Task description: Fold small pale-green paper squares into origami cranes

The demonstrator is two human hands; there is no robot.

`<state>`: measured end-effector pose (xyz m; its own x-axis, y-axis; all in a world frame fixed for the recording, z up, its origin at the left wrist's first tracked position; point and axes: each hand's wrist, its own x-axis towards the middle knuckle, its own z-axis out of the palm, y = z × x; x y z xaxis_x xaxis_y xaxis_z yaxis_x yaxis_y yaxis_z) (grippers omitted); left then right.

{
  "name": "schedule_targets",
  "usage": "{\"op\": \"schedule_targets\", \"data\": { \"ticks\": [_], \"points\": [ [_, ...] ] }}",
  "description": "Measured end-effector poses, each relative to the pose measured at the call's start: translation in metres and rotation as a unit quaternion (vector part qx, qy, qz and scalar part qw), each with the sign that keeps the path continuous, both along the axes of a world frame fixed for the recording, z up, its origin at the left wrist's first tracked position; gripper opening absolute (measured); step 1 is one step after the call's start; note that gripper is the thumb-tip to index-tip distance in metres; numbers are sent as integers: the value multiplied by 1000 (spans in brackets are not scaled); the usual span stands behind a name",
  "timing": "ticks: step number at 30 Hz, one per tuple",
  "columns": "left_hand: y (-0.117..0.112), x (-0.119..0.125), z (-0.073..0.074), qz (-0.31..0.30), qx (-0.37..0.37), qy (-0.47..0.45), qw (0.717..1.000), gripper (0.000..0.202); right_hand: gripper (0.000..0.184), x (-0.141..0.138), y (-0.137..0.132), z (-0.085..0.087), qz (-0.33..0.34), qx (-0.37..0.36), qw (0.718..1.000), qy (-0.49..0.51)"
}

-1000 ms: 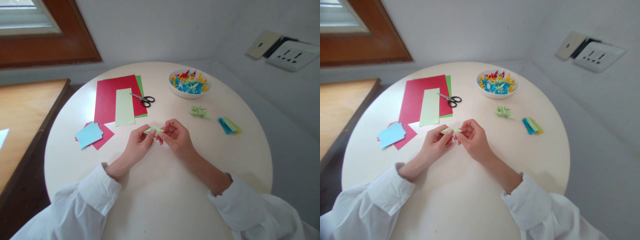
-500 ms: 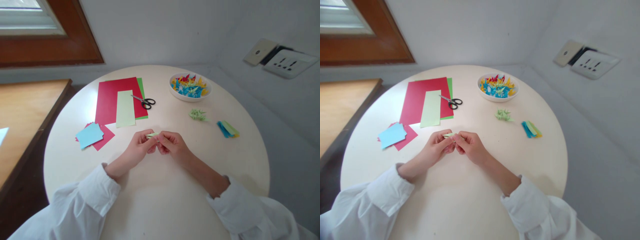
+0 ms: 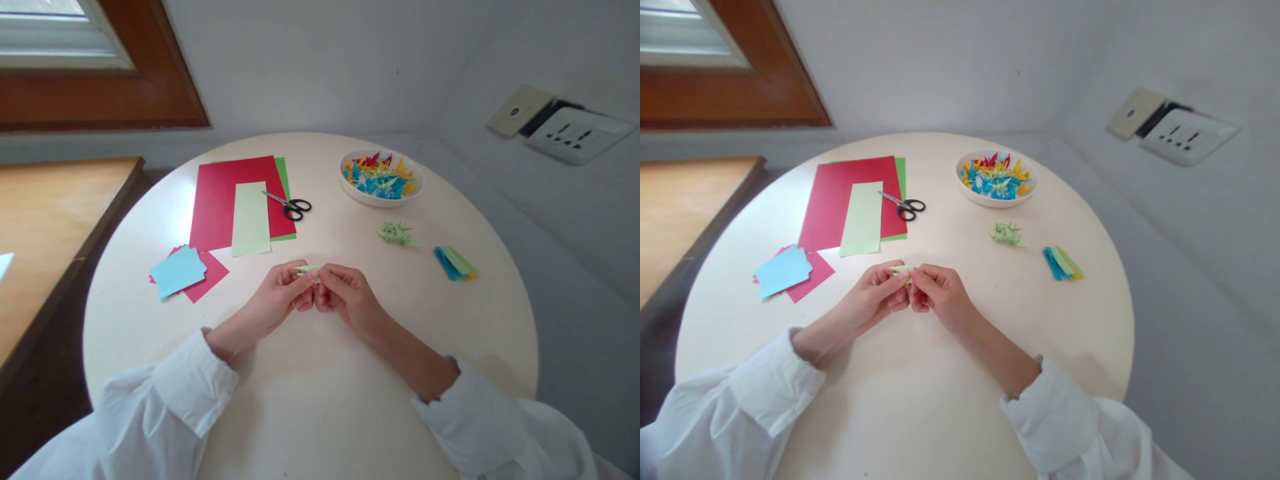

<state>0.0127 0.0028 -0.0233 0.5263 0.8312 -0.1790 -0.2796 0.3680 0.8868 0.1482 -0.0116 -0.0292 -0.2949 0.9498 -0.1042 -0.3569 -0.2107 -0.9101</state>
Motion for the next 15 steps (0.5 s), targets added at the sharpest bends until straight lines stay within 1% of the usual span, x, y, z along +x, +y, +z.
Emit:
{"op": "schedule_targets", "data": {
  "ticks": [3,6,9,12,15],
  "points": [
    [3,0,-1,-3,5,-12,1000,33,32,0,1,-3,-19,2,1000,10],
    [5,-1,-3,-3,13,-34,999,28,27,0,2,-5,-55,35,998,-10],
    [5,-1,-2,19,39,-34,998,25,28,-1,3,-5,-91,75,992,-36],
    [4,0,-2,54,74,3,996,20,30,-1,3,-6,-118,115,982,-93],
    [4,0,-2,75,89,33,993,20,31,-2,2,-7,-115,142,968,-172]
  ]
}}
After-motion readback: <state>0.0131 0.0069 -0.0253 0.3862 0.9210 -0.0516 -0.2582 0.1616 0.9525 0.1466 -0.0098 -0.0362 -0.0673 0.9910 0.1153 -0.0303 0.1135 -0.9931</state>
